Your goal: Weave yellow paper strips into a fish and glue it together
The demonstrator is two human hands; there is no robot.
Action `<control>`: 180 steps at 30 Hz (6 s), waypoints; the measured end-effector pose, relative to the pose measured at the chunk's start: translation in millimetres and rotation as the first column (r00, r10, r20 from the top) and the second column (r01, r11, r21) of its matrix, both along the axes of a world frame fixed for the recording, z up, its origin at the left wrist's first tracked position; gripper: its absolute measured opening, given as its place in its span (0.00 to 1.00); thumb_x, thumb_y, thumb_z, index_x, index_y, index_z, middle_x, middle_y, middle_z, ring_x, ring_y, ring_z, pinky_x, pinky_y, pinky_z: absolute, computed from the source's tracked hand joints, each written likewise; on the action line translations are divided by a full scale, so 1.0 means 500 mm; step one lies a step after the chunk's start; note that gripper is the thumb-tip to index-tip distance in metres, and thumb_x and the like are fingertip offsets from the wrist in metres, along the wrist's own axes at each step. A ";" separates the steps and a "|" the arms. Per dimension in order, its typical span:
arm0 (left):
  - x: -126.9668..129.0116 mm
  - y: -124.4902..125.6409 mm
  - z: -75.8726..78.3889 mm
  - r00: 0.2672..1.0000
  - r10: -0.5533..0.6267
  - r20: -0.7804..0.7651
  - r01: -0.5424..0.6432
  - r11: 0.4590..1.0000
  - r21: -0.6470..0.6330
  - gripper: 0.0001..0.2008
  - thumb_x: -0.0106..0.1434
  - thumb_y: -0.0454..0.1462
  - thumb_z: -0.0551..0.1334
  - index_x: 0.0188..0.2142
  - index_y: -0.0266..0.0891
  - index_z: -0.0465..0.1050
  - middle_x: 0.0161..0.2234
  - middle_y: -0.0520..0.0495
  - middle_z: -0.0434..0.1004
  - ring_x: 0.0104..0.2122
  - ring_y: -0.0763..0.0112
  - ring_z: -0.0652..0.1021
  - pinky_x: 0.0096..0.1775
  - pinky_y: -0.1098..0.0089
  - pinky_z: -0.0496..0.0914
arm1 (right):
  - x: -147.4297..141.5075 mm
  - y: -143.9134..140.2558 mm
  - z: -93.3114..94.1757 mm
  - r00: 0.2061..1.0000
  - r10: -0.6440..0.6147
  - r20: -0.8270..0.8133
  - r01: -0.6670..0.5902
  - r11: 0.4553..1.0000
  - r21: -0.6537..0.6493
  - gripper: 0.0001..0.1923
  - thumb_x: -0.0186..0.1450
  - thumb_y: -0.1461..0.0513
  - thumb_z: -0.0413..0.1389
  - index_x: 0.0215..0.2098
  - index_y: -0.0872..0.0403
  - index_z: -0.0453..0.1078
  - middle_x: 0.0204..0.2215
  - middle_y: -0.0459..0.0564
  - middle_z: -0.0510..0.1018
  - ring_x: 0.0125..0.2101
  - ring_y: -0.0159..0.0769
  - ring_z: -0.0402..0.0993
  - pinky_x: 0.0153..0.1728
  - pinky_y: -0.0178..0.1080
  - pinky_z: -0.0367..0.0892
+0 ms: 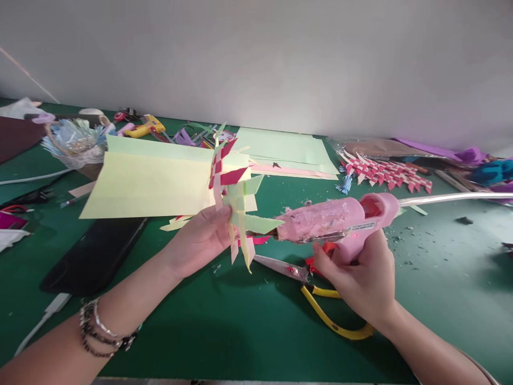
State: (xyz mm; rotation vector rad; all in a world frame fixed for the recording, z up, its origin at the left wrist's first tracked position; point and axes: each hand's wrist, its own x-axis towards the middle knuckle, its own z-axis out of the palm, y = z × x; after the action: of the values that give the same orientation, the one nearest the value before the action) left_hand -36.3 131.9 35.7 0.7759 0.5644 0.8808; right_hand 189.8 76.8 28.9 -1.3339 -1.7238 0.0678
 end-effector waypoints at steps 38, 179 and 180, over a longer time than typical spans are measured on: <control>-0.008 0.009 0.002 0.977 0.175 -0.121 -0.164 0.982 0.096 0.08 0.51 0.44 0.68 0.27 0.44 0.76 0.27 0.53 0.73 0.29 0.75 0.71 0.32 0.75 0.67 | -0.004 0.003 0.007 1.000 0.004 0.009 -0.004 1.000 -0.024 0.15 0.54 0.60 0.56 0.25 0.50 0.50 0.09 0.33 0.58 0.08 0.22 0.53 0.08 0.26 0.51; -0.066 0.054 -0.040 0.506 0.727 -0.464 -0.407 0.675 0.615 0.15 0.54 0.45 0.61 0.19 0.39 0.65 0.17 0.55 0.55 0.20 0.76 0.60 0.25 0.73 0.58 | -0.126 0.100 -0.012 0.891 0.327 -0.314 -0.452 0.600 -0.660 0.16 0.58 0.63 0.53 0.44 0.52 0.59 0.32 0.45 0.72 0.33 0.31 0.70 0.34 0.37 0.65; -0.065 0.054 -0.040 0.513 0.723 -0.463 -0.412 0.681 0.606 0.15 0.54 0.45 0.61 0.19 0.39 0.65 0.17 0.56 0.55 0.20 0.76 0.61 0.25 0.73 0.58 | -0.119 0.099 -0.007 0.879 0.309 -0.363 -0.476 0.599 -0.644 0.14 0.59 0.63 0.52 0.44 0.52 0.59 0.33 0.45 0.73 0.34 0.31 0.71 0.35 0.36 0.66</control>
State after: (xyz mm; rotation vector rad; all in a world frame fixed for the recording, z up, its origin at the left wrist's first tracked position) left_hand -69.0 158.7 15.8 1.3794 1.3960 1.3911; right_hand 130.2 126.1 25.5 -1.3581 -1.8393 1.2347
